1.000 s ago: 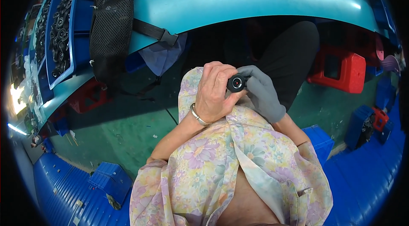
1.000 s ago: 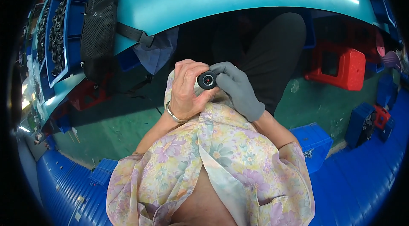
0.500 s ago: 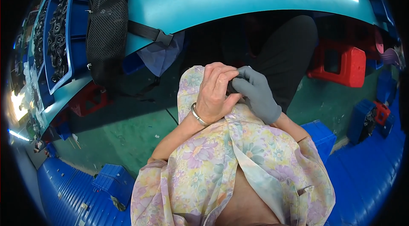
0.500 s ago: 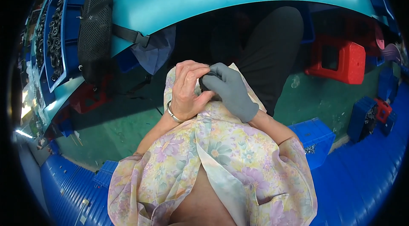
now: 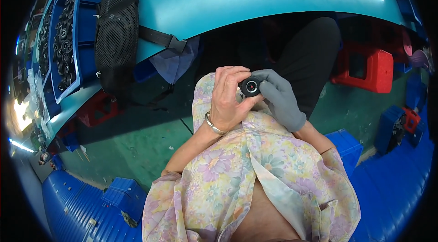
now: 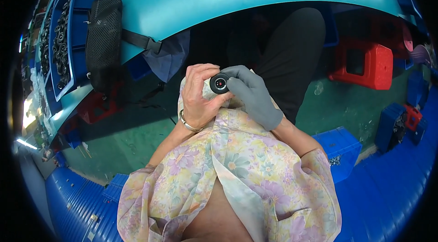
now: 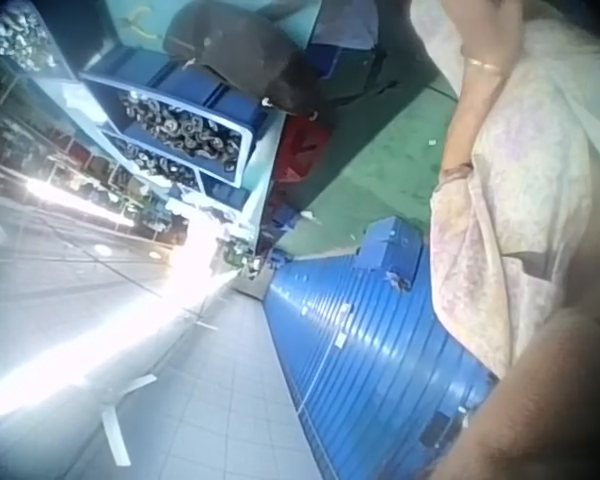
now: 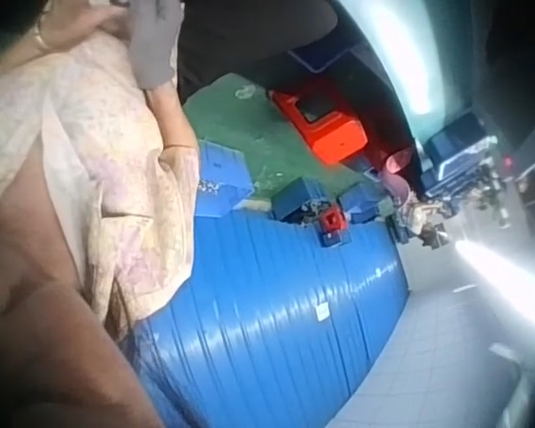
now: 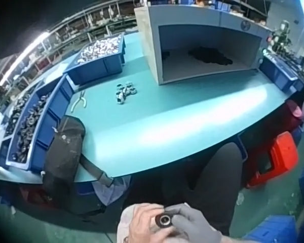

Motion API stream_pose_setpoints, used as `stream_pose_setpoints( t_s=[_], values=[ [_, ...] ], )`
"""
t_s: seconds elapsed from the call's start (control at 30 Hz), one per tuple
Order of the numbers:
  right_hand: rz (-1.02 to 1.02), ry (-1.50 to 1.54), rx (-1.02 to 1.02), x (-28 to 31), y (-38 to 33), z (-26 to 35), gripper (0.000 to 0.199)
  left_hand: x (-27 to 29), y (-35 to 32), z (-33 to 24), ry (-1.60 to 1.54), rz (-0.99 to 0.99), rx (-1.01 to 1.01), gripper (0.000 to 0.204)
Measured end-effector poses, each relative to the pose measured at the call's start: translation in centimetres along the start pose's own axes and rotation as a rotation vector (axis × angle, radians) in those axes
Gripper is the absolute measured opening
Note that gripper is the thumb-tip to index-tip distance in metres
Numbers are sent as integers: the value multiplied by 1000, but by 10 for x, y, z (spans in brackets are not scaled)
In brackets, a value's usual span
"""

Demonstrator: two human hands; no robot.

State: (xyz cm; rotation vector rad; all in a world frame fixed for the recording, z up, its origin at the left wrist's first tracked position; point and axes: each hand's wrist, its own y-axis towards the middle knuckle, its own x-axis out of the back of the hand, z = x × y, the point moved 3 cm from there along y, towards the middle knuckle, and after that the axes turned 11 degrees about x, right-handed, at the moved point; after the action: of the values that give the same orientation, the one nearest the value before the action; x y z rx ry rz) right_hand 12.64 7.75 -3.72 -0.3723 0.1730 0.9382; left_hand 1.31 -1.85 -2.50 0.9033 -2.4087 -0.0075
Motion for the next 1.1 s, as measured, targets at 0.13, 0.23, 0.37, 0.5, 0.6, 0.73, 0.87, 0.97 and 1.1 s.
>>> stream_pose_setpoints(
  t_s=[0.13,0.23,0.37,0.5,0.6,0.73,0.87,0.97,1.1],
  values=[
    [3,-112,-6,3,1,2,20,-2,1,-2,-20,25,15,55],
    [-1,-145,18,6,3,3,19,-1,2,-1,-56,83,14,53],
    [-56,-154,64,2,4,7,27,-1,2,2,-17,48,-14,50],
    [40,-735,468,-11,3,27,50,-4,3,-5,28,-6,-60,47],
    [38,-782,446,-11,5,23,47,-6,3,-5,39,-23,-82,47],
    [67,-829,429,-11,4,20,42,-7,2,-7,43,-31,-83,47],
    [17,-780,479,-10,7,18,42,-7,1,-4,33,-29,-69,48],
    [6,-754,514,-10,8,22,39,-5,0,-2,16,-7,-38,52],
    [2,-446,311,-1,9,14,34,-1,1,-3,-64,18,55,55]
  ],
)
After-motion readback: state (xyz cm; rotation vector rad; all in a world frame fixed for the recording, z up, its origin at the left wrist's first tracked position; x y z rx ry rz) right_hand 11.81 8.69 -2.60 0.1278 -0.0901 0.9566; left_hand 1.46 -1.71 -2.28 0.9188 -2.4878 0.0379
